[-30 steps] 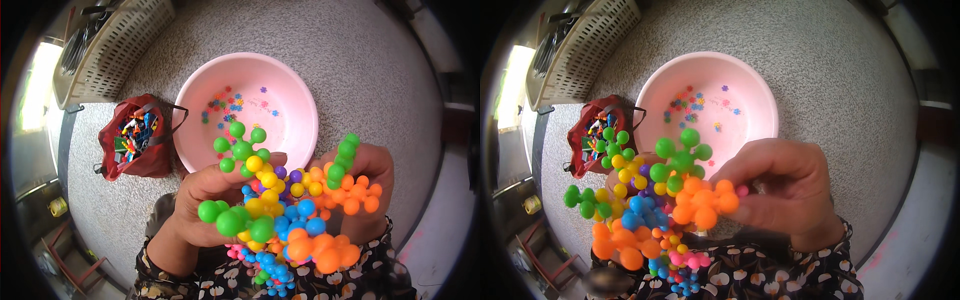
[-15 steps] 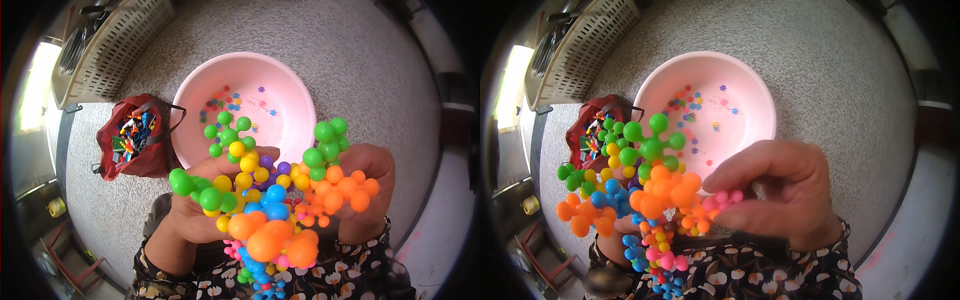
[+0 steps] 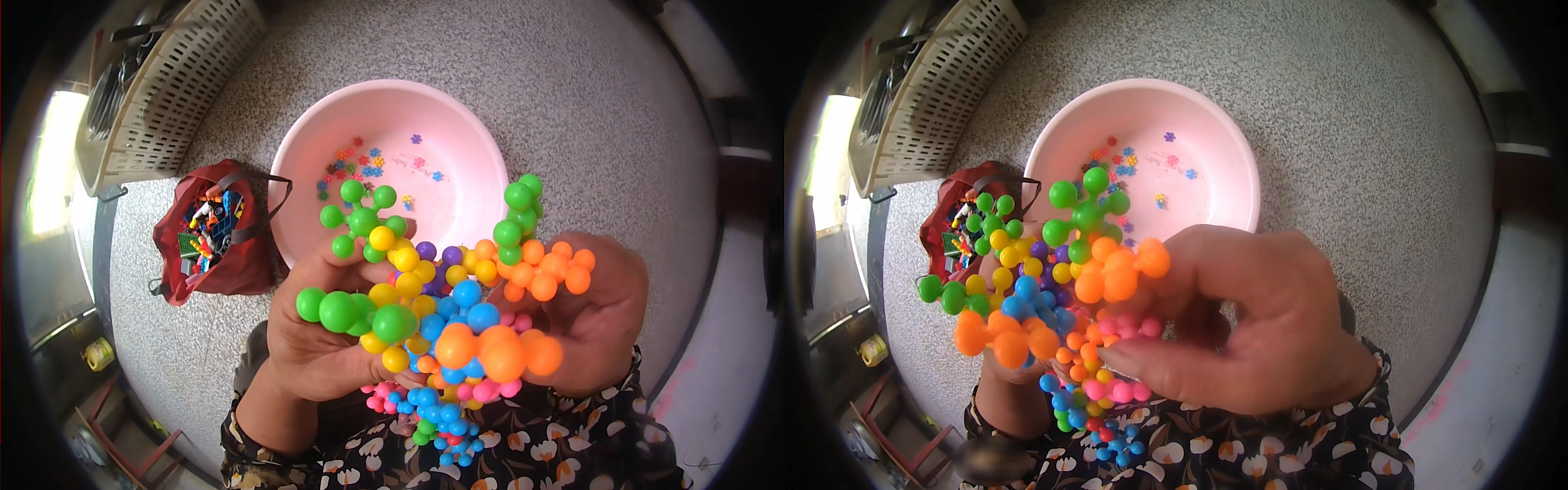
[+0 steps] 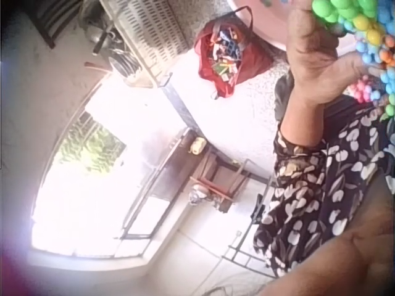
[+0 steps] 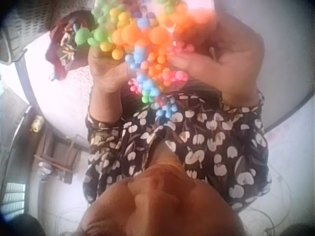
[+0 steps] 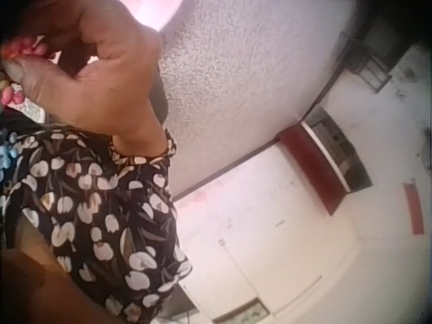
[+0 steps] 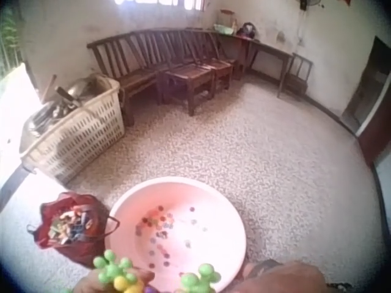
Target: Connecting snowflake-shaped plastic building blocks to form a complex structure.
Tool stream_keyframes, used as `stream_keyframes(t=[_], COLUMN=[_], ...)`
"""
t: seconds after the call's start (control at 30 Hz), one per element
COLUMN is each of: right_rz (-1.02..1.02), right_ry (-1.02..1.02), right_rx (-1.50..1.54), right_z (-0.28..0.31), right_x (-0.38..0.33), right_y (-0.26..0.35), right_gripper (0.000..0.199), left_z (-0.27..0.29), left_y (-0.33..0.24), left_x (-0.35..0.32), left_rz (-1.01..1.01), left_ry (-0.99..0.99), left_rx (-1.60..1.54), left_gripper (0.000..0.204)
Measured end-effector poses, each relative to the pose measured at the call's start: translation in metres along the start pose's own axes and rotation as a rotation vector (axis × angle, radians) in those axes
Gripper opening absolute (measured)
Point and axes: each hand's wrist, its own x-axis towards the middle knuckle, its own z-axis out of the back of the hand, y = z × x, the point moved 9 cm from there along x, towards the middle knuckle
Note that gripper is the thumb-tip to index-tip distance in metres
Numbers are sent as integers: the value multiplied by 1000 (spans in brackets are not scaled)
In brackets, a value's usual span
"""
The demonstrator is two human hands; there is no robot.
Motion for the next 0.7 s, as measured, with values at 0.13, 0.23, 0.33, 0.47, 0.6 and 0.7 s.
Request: stream_keyframes(t=[0.13,0.23,0.33,0.47,0.6,0.7], right_rz=[-20,-88,-361,-343,-302,-312], right_ry=[-16,38,-143,-68,29,79], right_rx=[86,181,376,474,523,508], right_z=[-2,-4,-2,-10,-15,-19], right_x=[3,8,4,7,9,9], right_y=[-10,-16,-31,-32,-32,-31], right_gripper=[37,48,43,26,28,28], left_z=[1,5,3,4,-5,-8], left_y=[-13,-3,-12,-22,-38,-40], left_x=[3,-8,-7,7,7,9], left_rz=[-179,-103,-124,-119,-283,-290], left_ry=[-15,-97,-67,-113,-47,-1], left_rx=[178,104,321,329,593,690], left_gripper=[67,56,45,34,32,32])
